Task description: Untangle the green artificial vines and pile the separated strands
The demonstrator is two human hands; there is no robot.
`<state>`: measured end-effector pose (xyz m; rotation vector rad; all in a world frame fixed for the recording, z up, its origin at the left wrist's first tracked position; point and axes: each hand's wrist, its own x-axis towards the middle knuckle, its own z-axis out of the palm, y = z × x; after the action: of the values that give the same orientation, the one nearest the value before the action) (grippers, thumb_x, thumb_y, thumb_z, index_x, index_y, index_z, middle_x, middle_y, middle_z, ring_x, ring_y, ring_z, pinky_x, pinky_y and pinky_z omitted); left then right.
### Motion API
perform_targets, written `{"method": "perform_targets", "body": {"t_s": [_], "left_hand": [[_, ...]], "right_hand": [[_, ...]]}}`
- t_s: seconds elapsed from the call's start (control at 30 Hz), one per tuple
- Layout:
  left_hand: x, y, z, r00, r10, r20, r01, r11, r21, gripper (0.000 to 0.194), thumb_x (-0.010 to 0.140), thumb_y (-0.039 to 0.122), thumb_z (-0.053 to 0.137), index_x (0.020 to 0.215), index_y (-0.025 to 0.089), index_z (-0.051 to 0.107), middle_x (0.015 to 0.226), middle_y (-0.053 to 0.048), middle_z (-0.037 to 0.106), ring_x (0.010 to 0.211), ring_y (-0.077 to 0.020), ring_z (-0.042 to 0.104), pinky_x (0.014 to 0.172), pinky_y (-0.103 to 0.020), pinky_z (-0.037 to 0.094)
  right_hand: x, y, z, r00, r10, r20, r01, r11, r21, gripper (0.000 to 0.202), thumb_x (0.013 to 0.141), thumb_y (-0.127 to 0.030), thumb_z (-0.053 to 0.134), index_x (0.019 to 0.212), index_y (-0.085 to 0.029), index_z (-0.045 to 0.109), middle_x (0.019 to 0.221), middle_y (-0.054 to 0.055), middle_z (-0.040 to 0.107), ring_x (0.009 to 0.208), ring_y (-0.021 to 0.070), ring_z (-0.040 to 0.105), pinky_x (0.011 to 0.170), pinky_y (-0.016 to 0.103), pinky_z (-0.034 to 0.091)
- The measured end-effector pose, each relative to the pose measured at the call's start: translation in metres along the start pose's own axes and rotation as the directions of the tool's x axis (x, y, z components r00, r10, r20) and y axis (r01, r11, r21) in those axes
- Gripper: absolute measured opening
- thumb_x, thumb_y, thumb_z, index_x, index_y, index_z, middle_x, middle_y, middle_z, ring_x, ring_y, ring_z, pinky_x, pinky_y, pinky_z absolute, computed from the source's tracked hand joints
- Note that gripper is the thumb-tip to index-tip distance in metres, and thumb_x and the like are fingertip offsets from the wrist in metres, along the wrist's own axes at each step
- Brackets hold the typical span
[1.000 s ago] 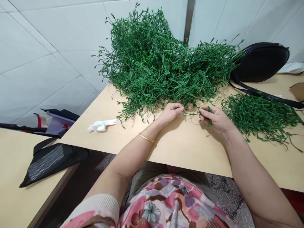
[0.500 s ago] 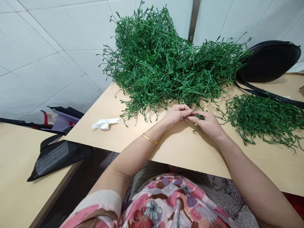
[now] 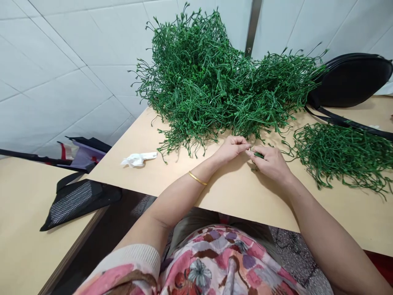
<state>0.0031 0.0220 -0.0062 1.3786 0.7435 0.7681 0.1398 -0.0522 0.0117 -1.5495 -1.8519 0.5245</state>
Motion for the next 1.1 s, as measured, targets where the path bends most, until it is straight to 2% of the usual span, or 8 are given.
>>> {"method": "perform_targets", "body": {"t_s": [0.13,0.3,0.47,0.57,0.7,0.87,0.97,1.1], "left_hand": [[0.005,-0.002,0.000,0.992,-0.035,-0.124,0.033,0.999,-0.013,0.028,0.074,0.027,0.062,0.057,0.016,0.043,0.045,0.007,0.032,0.043,-0.0035,0.023,0.047,-0.024,0.015],[0.001,-0.003,-0.010,0.999,0.043,0.022,-0.044,0.999,0.010,0.024,0.074,0.031,0.060,0.063,0.015,0.048,0.049,0.005,0.041,0.047,-0.0052,0.037,0.050,-0.021,0.028],[-0.004,0.000,-0.017,0.982,0.023,0.189,-0.055,0.984,0.167,0.023,0.072,0.035,0.062,0.070,0.013,0.058,0.053,0.003,0.049,0.049,-0.0060,0.042,0.052,-0.022,0.033],[-0.005,0.003,-0.015,0.967,0.011,0.253,-0.090,0.950,0.300,0.021,0.073,0.034,0.061,0.070,0.012,0.061,0.055,0.002,0.052,0.051,-0.0059,0.042,0.052,-0.021,0.032],[-0.007,0.001,-0.010,0.970,0.050,0.239,-0.133,0.928,0.348,0.019,0.073,0.032,0.060,0.069,0.013,0.061,0.058,0.002,0.052,0.054,-0.0066,0.042,0.054,-0.021,0.032],[-0.009,0.001,-0.009,0.946,0.190,0.264,-0.293,0.848,0.441,0.025,0.080,0.034,0.054,0.066,0.014,0.059,0.061,0.000,0.050,0.061,-0.0092,0.043,0.059,-0.023,0.032],[-0.016,0.013,-0.007,0.910,0.256,0.327,-0.395,0.778,0.488,0.034,0.088,0.036,0.043,0.066,0.015,0.059,0.063,-0.002,0.051,0.065,-0.0112,0.045,0.064,-0.024,0.035],[-0.026,0.033,-0.006,0.899,0.361,0.249,-0.438,0.735,0.517,0.032,0.090,0.037,0.041,0.076,0.017,0.061,0.076,-0.005,0.057,0.072,-0.0128,0.049,0.070,-0.026,0.037]], "right_hand": [[-0.015,-0.024,-0.008,0.996,-0.066,-0.054,0.070,0.995,0.075,0.041,0.084,-0.042,0.047,0.052,-0.021,0.036,0.049,-0.002,0.037,0.052,0.0120,0.035,0.054,0.028,0.027],[-0.026,-0.032,-0.025,0.960,-0.130,-0.247,0.117,0.991,-0.069,0.030,0.086,-0.040,0.045,0.065,-0.021,0.054,0.057,0.001,0.053,0.057,0.0146,0.047,0.060,0.029,0.034],[-0.019,0.000,-0.085,0.796,-0.276,-0.539,-0.085,0.831,-0.550,0.026,0.084,-0.037,0.049,0.077,-0.017,0.065,0.072,0.010,0.065,0.068,0.0204,0.056,0.067,0.033,0.036],[-0.009,0.031,-0.126,0.817,-0.107,-0.567,-0.365,0.666,-0.651,0.039,0.085,-0.045,0.046,0.100,-0.015,0.065,0.090,0.016,0.065,0.084,0.0260,0.056,0.068,0.036,0.033],[-0.009,0.067,-0.141,0.884,0.261,-0.389,-0.468,0.485,-0.739,0.066,0.082,-0.065,0.040,0.125,-0.016,0.051,0.117,0.027,0.053,0.101,0.0367,0.049,0.066,0.043,0.029],[-0.022,0.063,-0.113,0.847,0.198,-0.493,-0.531,0.366,-0.764,0.050,0.087,-0.052,0.037,0.109,-0.014,0.061,0.118,0.029,0.053,0.113,0.0463,0.041,0.076,0.056,0.029],[-0.022,0.037,-0.098,0.913,0.129,-0.388,-0.396,0.516,-0.760,0.042,0.086,-0.046,0.043,0.103,-0.015,0.065,0.114,0.023,0.060,0.106,0.0418,0.049,0.077,0.051,0.035],[-0.010,0.008,-0.073,0.993,0.093,0.071,-0.056,0.911,-0.409,0.029,0.083,-0.040,0.049,0.092,-0.022,0.069,0.098,0.010,0.070,0.086,0.0266,0.061,0.072,0.037,0.042]]}}
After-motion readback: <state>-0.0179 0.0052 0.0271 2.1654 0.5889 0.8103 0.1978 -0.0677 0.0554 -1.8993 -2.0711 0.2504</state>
